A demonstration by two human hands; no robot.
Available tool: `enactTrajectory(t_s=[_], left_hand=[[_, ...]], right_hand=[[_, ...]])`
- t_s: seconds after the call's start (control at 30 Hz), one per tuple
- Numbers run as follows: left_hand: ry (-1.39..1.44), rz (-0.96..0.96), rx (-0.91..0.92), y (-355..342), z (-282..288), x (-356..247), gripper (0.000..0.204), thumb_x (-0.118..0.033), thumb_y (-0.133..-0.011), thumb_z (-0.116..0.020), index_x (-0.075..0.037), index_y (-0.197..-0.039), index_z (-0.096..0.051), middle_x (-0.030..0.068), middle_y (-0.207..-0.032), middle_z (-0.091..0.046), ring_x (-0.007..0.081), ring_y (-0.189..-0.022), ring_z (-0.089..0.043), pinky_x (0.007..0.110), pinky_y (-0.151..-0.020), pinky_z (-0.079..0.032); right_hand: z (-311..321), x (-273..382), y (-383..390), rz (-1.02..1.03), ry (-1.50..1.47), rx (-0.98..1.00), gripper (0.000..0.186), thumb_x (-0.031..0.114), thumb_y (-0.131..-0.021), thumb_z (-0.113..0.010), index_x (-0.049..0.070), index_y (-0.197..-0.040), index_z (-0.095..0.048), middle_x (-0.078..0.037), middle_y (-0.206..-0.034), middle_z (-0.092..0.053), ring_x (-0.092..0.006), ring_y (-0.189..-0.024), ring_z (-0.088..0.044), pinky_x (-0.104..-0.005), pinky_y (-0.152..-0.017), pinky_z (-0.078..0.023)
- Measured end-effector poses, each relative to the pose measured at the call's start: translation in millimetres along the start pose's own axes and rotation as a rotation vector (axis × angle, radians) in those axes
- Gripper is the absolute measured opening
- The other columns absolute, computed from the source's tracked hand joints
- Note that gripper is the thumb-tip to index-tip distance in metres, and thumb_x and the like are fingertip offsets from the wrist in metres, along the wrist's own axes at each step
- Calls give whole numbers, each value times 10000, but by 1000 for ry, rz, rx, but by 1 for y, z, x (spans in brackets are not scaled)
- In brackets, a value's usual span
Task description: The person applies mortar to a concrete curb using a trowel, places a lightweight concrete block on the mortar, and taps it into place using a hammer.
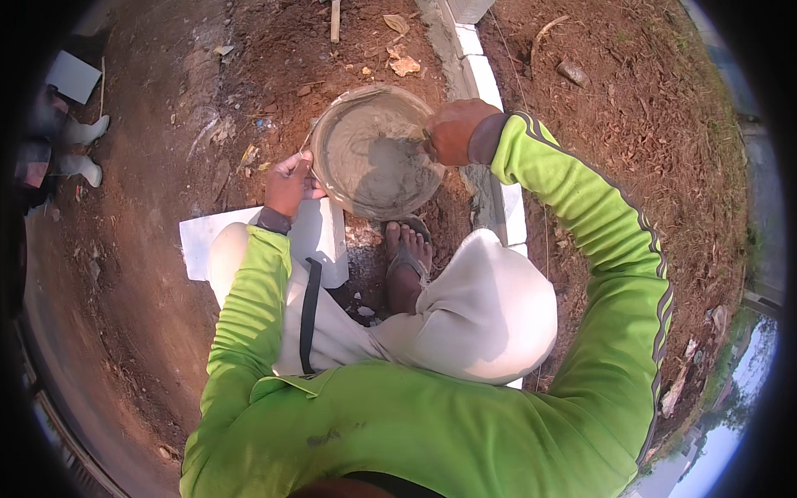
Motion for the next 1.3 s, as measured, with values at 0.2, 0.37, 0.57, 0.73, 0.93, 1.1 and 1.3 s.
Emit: enactTrajectory(t_s=[0.2, 0.37, 0.57, 0.73, 0.93, 1.1, 1.3], left_hand=[[-36, 9, 56, -1, -8, 4, 258, -284, -1057, -576, -40, -1125, -627, 54, -916, -704, 127, -677, -694, 295, -609, -643], [0, 63, 5, 1, -14, 3, 294, -297, -1067, -552, -31, -1176, -614, 67, -973, -706, 158, -705, -714, 309, -613, -645], [32, 72, -2, -4, -8, 6, 321, -295, -1062, -565, -26, -1233, -603, 77, -1047, -701, 181, -755, -724, 326, -637, -647], [31, 75, 52, -3, -2, 10, 374, -340, -1051, -585, -36, -1267, -589, 78, -1066, -692, 193, -812, -723, 358, -692, -653], [52, 127, 34, 6, -5, 0, 423, -418, -1050, -564, -89, -1315, -549, 111, -1091, -671, 260, -812, -736, 386, -689, -663], [30, 120, 47, -3, -5, 15, 415, -429, -1054, -549, -89, -1293, -550, 121, -1087, -675, 285, -801, -742, 394, -672, -666], [51, 64, 42, 3, -5, 5, 403, -388, -1067, -533, -57, -1296, -541, 132, -1060, -673, 282, -765, -738, 395, -633, -666]], right_hand=[[-46, -33, -8, -148, 227, 284, 297, 299, -961, -608, 166, -1213, -691, -103, -1002, -747, -308, -1038, -710, -480, -857, -564], [-107, -18, -17, -76, -333, 562, 324, 373, -983, -574, 72, -1088, -632, -135, -842, -699, -253, -742, -701, -415, -637, -557], [-93, 25, 3, -144, -1049, 624, 589, 576, -1034, -464, 15, -929, -609, -53, -649, -545, -183, -474, -563, -360, -444, -494], [-61, 7, 6, -249, -1140, 445, 604, 589, -1029, -476, 5, -1034, -633, -68, -619, -537, -177, -441, -561, -369, -464, -518], [-51, 3, 20, -108, -185, -221, 387, 399, -1004, -552, 33, -1060, -666, -212, -788, -701, -360, -735, -715, -495, -687, -573], [-77, 9, 21, -1, -146, -117, 349, 372, -945, -626, 37, -975, -721, -177, -879, -736, -389, -857, -723, -502, -763, -582], [-37, 21, 40, -177, -293, -177, 370, 399, -905, -658, 44, -965, -740, -184, -937, -742, -372, -901, -723, -478, -817, -580]])
Point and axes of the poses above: each hand's wrist, its own y-axis away from the middle knuckle, its own z-axis out of the back of the hand, x = y × z, the point moved 4 cm from there along -y, towards the middle knuckle
